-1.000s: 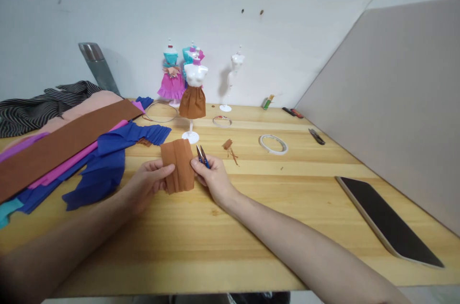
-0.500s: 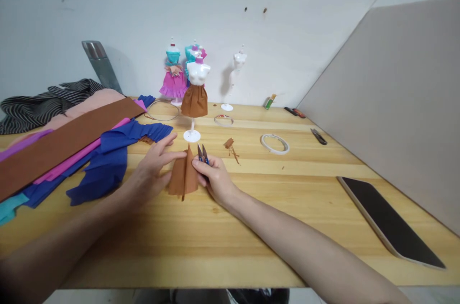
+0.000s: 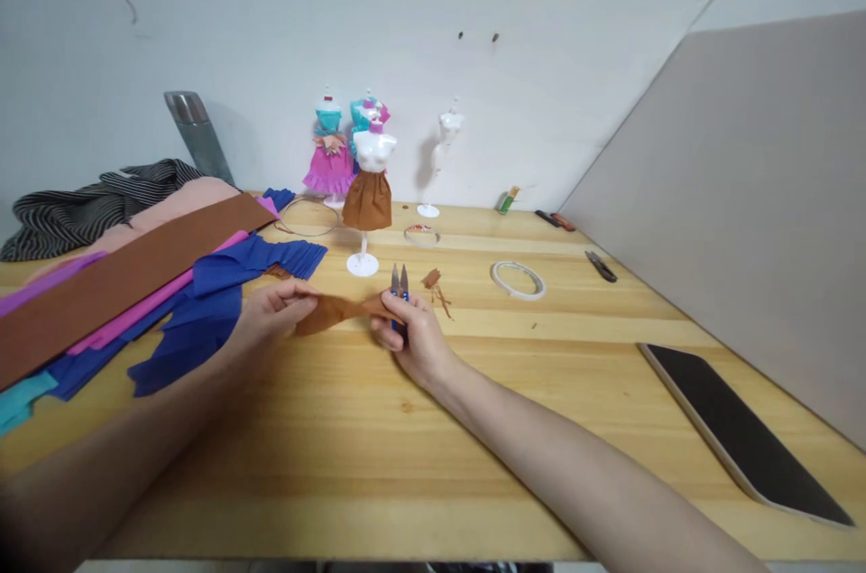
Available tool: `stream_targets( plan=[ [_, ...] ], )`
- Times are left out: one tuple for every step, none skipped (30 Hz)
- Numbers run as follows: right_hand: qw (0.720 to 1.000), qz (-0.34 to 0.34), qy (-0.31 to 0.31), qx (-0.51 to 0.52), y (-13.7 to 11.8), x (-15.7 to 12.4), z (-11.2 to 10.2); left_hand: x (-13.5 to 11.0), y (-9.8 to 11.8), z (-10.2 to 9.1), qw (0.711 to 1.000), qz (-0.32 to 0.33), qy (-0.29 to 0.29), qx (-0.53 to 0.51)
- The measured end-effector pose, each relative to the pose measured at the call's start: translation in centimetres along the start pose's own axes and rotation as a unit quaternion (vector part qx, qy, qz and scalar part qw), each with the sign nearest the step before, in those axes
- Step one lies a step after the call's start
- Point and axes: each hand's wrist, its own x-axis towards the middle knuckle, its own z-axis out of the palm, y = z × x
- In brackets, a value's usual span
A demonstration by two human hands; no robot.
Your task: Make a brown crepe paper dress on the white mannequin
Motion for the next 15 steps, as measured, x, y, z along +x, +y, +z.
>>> stream_targets(
  plan=[
    [1.000, 0.006, 0.001, 0.008, -0.12, 0.09, -0.12, 0.01, 0.00, -0.02, 1.000, -0.014, -0.001, -0.027],
    [1.000, 0.012, 0.002, 0.019, -0.24, 0.16, -0.23, -0.01, 0.00, -0.03, 0.999, -0.026, -0.005, -0.048],
    [0.999, 0.016, 0.003, 0.030, -0.33, 0.24, -0.34, -0.05, 0.02, -0.03, 0.997, -0.036, -0.007, -0.063],
    [0.999, 0.015, 0.005, 0.038, -0.40, 0.31, -0.43, -0.11, 0.04, -0.03, 0.996, -0.047, -0.007, -0.075],
    [0.999, 0.007, 0.010, 0.042, -0.44, 0.39, -0.52, -0.18, 0.06, -0.02, 0.995, -0.058, -0.005, -0.084],
    [0.999, -0.009, 0.022, 0.038, -0.45, 0.47, -0.59, -0.23, 0.07, 0.00, 0.993, -0.069, -0.003, -0.092],
    [0.998, -0.029, 0.040, 0.026, -0.44, 0.56, -0.65, -0.27, 0.08, 0.02, 0.992, -0.079, -0.004, -0.098],
    [0.997, -0.049, 0.065, 0.005, -0.40, 0.66, -0.70, -0.29, 0.08, 0.04, 0.991, -0.089, -0.004, -0.103],
    [0.993, -0.063, 0.092, -0.024, -0.35, 0.76, -0.75, -0.30, 0.08, 0.07, 0.990, -0.097, -0.004, -0.107],
    [0.989, -0.068, 0.116, -0.058, -0.30, 0.84, -0.79, -0.31, 0.07, 0.09, 0.989, -0.102, -0.004, -0.110],
    [0.985, -0.060, 0.133, -0.092, -0.25, 0.90, -0.83, -0.31, 0.05, 0.13, 0.988, -0.105, -0.004, -0.114],
    [0.982, -0.045, 0.140, -0.122, -0.20, 0.94, -0.85, -0.32, 0.05, 0.16, 0.987, -0.106, -0.006, -0.120],
    [0.980, -0.026, 0.136, -0.141, -0.17, 0.93, -0.86, -0.35, 0.06, 0.20, 0.986, -0.107, -0.011, -0.129],
    [0.982, -0.006, 0.122, -0.145, -0.16, 0.89, -0.85, -0.38, 0.08, 0.25, 0.984, -0.108, -0.018, -0.138],
    [0.986, 0.010, 0.100, -0.137, -0.17, 0.82, -0.82, -0.42, 0.13, 0.29, 0.983, -0.111, -0.025, -0.145]
  ],
)
